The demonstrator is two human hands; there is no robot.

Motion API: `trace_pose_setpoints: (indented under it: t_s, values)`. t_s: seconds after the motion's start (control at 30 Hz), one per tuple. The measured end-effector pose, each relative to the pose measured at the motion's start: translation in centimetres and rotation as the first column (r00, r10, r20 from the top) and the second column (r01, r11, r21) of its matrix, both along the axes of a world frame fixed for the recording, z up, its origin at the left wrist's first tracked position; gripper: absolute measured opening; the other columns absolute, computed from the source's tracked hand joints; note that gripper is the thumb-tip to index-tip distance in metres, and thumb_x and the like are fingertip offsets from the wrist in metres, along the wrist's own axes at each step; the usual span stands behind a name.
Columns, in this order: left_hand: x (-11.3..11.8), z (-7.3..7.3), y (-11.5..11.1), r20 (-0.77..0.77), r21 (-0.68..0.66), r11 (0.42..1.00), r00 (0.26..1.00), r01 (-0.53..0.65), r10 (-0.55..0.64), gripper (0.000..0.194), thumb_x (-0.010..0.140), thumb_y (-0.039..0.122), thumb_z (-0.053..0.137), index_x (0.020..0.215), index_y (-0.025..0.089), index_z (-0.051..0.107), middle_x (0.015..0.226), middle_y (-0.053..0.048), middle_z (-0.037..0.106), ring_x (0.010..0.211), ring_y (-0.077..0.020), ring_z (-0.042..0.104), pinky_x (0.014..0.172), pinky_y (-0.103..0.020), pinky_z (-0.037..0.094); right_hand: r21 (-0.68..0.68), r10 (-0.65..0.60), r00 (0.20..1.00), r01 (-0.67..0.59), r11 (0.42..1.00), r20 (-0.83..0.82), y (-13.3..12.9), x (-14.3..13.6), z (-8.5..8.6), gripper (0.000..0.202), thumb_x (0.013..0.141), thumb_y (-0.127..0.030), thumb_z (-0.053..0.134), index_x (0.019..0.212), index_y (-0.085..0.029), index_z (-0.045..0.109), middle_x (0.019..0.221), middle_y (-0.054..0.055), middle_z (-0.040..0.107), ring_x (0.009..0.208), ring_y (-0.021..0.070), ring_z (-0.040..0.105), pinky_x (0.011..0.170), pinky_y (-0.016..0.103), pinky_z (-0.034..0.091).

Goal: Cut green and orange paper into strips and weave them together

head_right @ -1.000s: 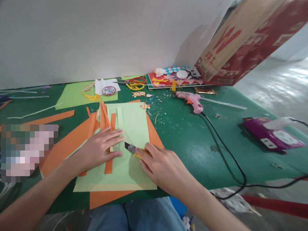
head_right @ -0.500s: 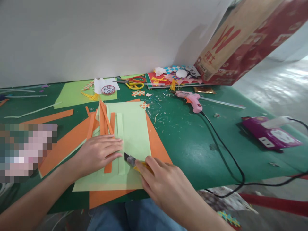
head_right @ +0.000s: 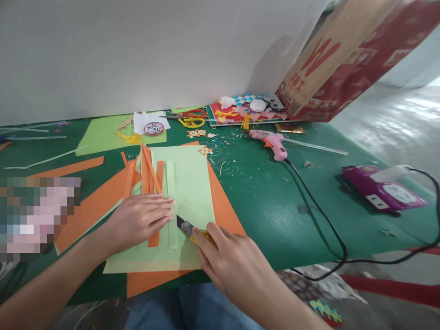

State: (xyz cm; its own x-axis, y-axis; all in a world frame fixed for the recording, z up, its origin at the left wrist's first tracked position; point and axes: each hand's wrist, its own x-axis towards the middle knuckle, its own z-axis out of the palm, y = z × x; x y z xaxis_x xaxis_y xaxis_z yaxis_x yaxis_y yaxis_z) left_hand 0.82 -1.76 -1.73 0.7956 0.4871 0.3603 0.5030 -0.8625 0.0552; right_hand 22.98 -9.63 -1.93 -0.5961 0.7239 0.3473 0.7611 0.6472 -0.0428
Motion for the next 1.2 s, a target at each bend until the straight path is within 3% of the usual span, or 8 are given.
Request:
trace_pose_setpoints:
  t_s: [0.7,1.07,1.2]
  values:
    - [-0.1,0.0,0.0,-0.012,0.002,1.0,1.0,-0.005,0.005,0.028,0.094,0.023,0.044,0.094,0.014,0.071,0.101,-0.005,0.073,0.094,-0.0176,0.069,0.085,-0.03,0.056,0.051,-0.078,0.994,0.074,0.996,0.076,2.5,-0.2,-0.6,0.03,0.089,-0.018,0.041,0.108,-0.014,0.064,0.078,0.004,0.06,0.054,0.0112,0.057,0.043,0.025,0.037]
    - [0.5,0.1,-1.0,0.018,0.017,0.999,0.999,0.042,-0.042,0.028,0.093,0.025,0.046,0.08,0.014,0.068,0.088,-0.005,0.074,0.083,-0.0191,0.07,0.08,-0.032,0.056,0.031,-0.028,0.996,0.025,0.999,0.079,1.0,0.2,-0.5,0.033,0.09,-0.016,0.037,0.112,-0.013,0.061,0.076,0.003,0.057,0.053,0.0101,0.054,0.043,0.024,0.036]
    - [0.2,-0.2,-0.4,-0.04,-0.041,0.997,0.998,-0.059,0.057,0.039,0.091,0.045,0.046,0.1,0.012,0.065,0.107,-0.011,0.07,0.102,-0.023,0.064,0.087,-0.034,0.053,0.031,-0.018,0.997,0.015,0.999,0.076,0.9,0.3,-0.4,0.033,0.091,-0.015,0.035,0.112,-0.014,0.061,0.077,0.003,0.057,0.054,0.01,0.054,0.043,0.024,0.037]
